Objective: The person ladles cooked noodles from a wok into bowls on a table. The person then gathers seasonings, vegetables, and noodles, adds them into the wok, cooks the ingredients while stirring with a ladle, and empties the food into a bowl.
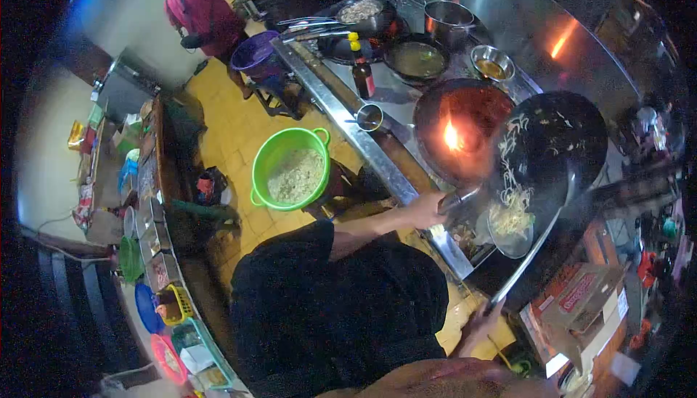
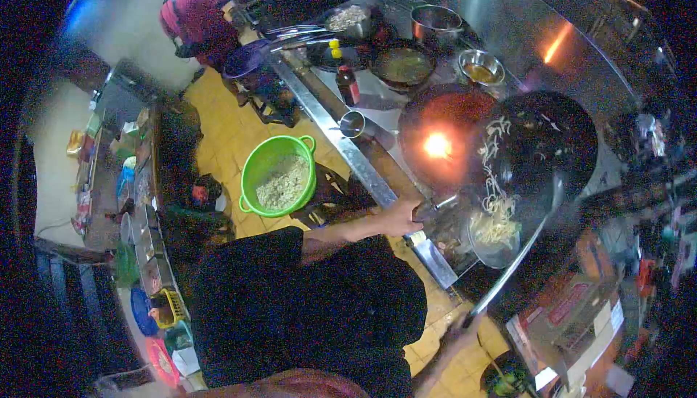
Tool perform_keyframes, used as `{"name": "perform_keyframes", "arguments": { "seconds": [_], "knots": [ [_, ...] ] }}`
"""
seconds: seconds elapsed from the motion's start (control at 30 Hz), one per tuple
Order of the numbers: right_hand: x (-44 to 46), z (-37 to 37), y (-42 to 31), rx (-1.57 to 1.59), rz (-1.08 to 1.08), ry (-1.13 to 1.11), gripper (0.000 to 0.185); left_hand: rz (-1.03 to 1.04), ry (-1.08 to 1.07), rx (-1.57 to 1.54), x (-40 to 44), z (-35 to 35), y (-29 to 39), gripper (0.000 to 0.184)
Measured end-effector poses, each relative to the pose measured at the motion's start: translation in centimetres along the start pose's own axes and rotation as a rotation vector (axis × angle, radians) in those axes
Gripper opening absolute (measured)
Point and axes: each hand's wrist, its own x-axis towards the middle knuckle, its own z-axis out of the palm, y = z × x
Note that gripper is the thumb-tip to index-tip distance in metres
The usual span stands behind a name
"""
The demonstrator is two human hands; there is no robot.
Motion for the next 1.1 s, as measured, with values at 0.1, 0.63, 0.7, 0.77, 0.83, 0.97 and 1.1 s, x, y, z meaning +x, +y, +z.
{"name": "perform_keyframes", "arguments": {
  "seconds": [0.1,0.63,0.7,0.77,0.83,0.97,1.1],
  "knots": [
    [3.5,4.0,-3.4,0.031,0.002,-0.017,0.051,-0.132,-0.146,-0.106,0.1,-1.0,0.9,0.043],
    [3.3,4.5,-1.2,0.014,-0.125,0.149,0.057,-0.191,-0.223,0.013,0.9,-1.1,2.0,0.036],
    [2.9,4.7,0.1,0.052,-0.123,0.089,0.057,-0.151,-0.221,-0.07,1.2,-0.8,1.1,0.037],
    [2.1,2.8,2.5,0.001,-0.193,0.018,0.058,-0.092,-0.234,0.014,1.7,-0.7,0.7,0.04],
    [-0.8,-0.9,6.0,-0.264,-0.21,0.01,0.059,-0.255,-0.276,-0.011,2.0,-0.8,1.5,0.042],
    [-4.7,-4.8,6.5,-0.34,-0.075,0.037,0.054,-0.03,-0.172,-0.007,1.5,-0.1,-0.6,0.02],
    [-2.1,-1.1,5.3,-0.032,-0.017,0.054,0.055,-0.163,-0.213,-0.062,0.9,-1.1,2.1,0.033]
  ]
}}
